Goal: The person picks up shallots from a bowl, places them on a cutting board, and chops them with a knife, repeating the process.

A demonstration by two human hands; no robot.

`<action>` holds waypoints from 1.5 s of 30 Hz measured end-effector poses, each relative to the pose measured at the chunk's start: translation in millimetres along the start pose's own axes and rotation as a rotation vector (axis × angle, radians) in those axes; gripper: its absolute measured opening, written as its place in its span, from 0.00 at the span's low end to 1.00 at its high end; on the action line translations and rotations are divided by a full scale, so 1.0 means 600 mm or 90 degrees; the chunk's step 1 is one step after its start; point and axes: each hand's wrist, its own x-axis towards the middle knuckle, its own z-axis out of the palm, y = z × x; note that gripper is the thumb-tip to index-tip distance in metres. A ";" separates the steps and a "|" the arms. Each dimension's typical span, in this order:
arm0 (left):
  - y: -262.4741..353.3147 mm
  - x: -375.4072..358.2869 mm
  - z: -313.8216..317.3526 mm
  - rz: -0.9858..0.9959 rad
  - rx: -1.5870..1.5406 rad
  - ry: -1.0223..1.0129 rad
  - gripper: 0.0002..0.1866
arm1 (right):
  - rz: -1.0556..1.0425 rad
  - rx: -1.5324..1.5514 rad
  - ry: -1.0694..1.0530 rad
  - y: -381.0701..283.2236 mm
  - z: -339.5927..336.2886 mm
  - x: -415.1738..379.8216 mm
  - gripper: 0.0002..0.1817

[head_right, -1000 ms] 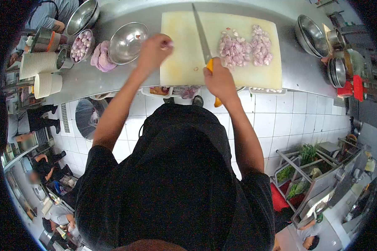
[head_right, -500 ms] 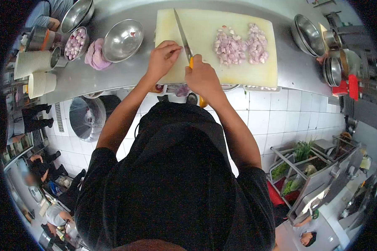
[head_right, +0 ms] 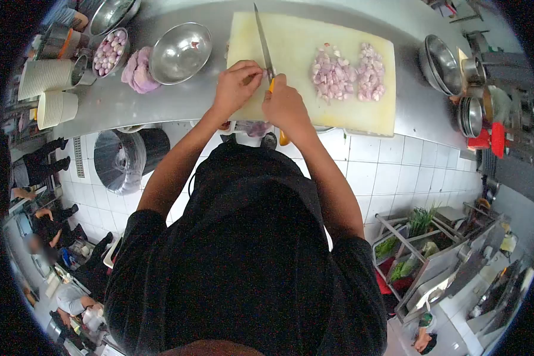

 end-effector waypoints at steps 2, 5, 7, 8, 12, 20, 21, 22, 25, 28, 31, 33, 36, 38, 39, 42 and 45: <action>-0.001 -0.001 -0.002 0.012 0.004 -0.002 0.07 | 0.026 0.002 -0.032 -0.026 -0.033 -0.022 0.16; -0.006 -0.001 -0.002 0.018 0.003 -0.005 0.07 | -0.002 -0.007 -0.009 -0.018 -0.017 -0.017 0.16; -0.008 -0.001 0.001 0.021 -0.003 -0.001 0.07 | -0.014 -0.013 0.012 -0.007 0.001 -0.002 0.16; -0.008 -0.003 0.002 0.023 -0.006 0.003 0.07 | -0.007 -0.014 0.012 -0.004 0.006 0.008 0.16; -0.017 -0.001 0.003 0.077 0.030 0.024 0.07 | 0.109 0.055 -0.106 -0.077 -0.069 -0.031 0.17; -0.008 -0.006 -0.001 0.034 0.020 0.007 0.07 | 0.010 0.018 -0.023 -0.030 -0.025 -0.009 0.14; -0.011 0.000 0.001 0.050 0.032 0.011 0.06 | 0.037 0.036 -0.054 -0.052 -0.050 -0.019 0.14; -0.013 0.001 0.002 0.060 0.034 0.012 0.06 | 0.051 0.031 -0.065 -0.062 -0.054 -0.024 0.15; -0.012 0.000 0.002 0.054 0.020 0.009 0.06 | -0.038 -0.081 0.050 0.005 0.028 0.026 0.14; -0.005 -0.002 -0.002 -0.012 -0.011 -0.005 0.07 | -0.033 -0.025 0.050 0.014 0.032 0.036 0.15; 0.001 0.001 0.007 0.006 0.018 -0.010 0.08 | 0.004 0.067 0.007 0.015 0.008 0.024 0.19; 0.001 0.001 0.011 0.092 0.083 0.010 0.08 | 0.013 0.048 0.016 0.024 -0.003 0.014 0.18; 0.001 0.007 0.024 0.118 0.142 -0.030 0.10 | -0.002 0.024 0.049 0.056 -0.011 0.001 0.17; 0.001 0.014 0.033 0.122 0.171 -0.085 0.11 | 0.006 -0.003 0.063 0.076 -0.020 -0.003 0.16; 0.004 0.017 0.036 0.124 0.186 -0.114 0.12 | 0.002 -0.016 0.066 0.075 -0.024 -0.007 0.16; 0.012 0.018 0.039 0.129 0.189 -0.090 0.11 | -0.018 -0.039 0.087 0.075 -0.037 -0.020 0.16; 0.014 0.014 0.032 0.124 0.132 -0.010 0.09 | -0.045 -0.034 0.111 0.069 -0.031 -0.027 0.16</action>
